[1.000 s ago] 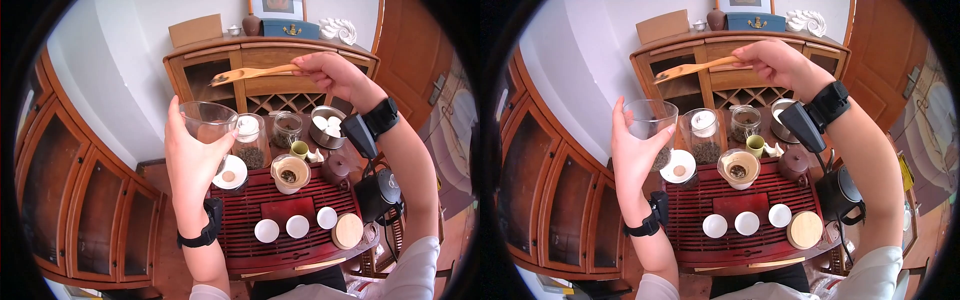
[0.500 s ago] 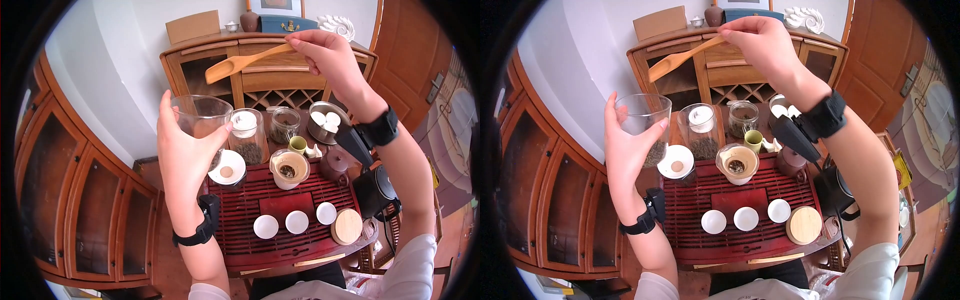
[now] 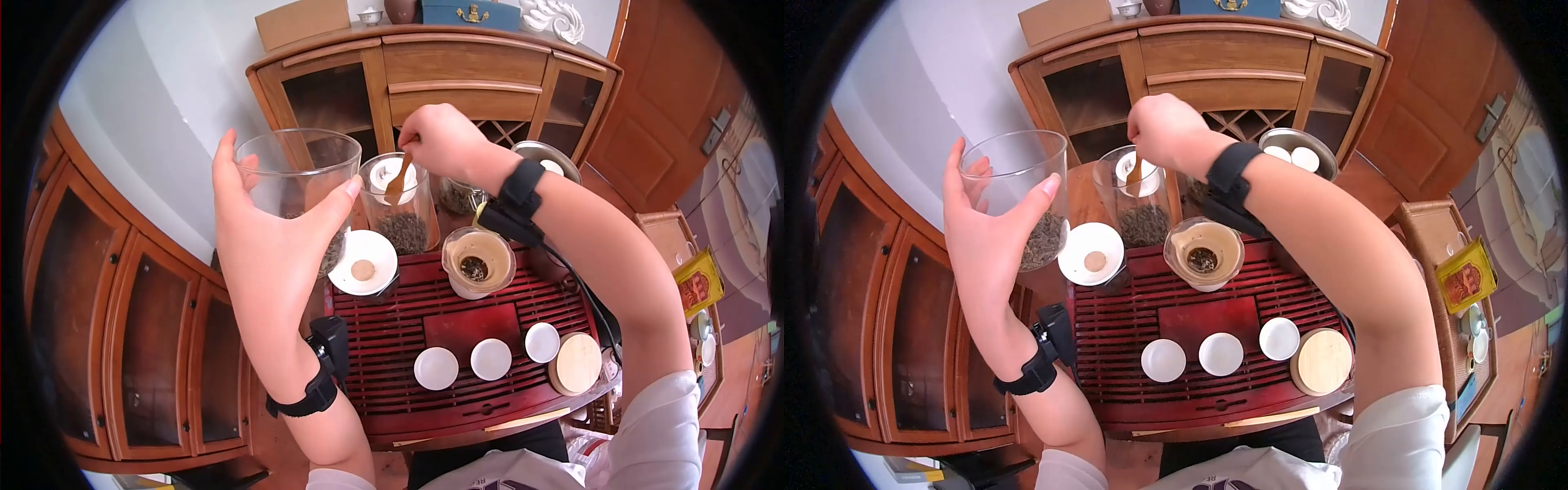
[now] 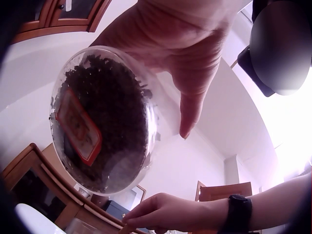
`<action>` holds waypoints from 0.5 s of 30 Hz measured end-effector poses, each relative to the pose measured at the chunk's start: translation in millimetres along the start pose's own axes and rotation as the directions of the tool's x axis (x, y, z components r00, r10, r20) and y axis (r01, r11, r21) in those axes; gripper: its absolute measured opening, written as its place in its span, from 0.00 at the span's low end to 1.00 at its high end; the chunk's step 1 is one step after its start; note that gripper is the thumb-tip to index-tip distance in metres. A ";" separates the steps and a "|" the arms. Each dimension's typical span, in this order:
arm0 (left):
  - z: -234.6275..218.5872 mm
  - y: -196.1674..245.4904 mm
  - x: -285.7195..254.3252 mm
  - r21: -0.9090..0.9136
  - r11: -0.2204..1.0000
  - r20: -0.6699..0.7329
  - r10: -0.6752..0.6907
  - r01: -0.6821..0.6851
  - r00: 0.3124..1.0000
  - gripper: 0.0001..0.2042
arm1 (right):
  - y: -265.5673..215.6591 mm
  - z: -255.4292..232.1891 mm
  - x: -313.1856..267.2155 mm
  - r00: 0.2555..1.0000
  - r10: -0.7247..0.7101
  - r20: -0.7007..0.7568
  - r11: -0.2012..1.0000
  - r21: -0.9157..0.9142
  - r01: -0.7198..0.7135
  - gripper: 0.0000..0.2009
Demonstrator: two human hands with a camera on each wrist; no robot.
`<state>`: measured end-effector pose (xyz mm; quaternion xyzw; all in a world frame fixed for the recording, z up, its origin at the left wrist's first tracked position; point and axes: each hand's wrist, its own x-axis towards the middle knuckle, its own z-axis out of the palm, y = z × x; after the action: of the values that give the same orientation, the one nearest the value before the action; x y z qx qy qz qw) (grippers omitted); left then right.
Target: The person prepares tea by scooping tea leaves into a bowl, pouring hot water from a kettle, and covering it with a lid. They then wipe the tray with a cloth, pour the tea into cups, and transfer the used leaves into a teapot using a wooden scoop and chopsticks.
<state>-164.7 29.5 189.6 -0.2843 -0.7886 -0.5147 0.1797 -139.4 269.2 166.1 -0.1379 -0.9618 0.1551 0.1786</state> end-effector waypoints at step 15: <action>-0.5 3.3 -2.3 -0.048 0.999 0.008 0.005 -0.005 1.000 0.51 | -11.5 9.8 5.4 0.959 0.015 0.282 0.985 -0.170 0.034 0.10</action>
<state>-160.9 29.4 190.8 -0.2926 -0.7760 -0.5319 0.1710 -150.4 258.0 163.1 -0.1247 -0.9879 0.0880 0.0277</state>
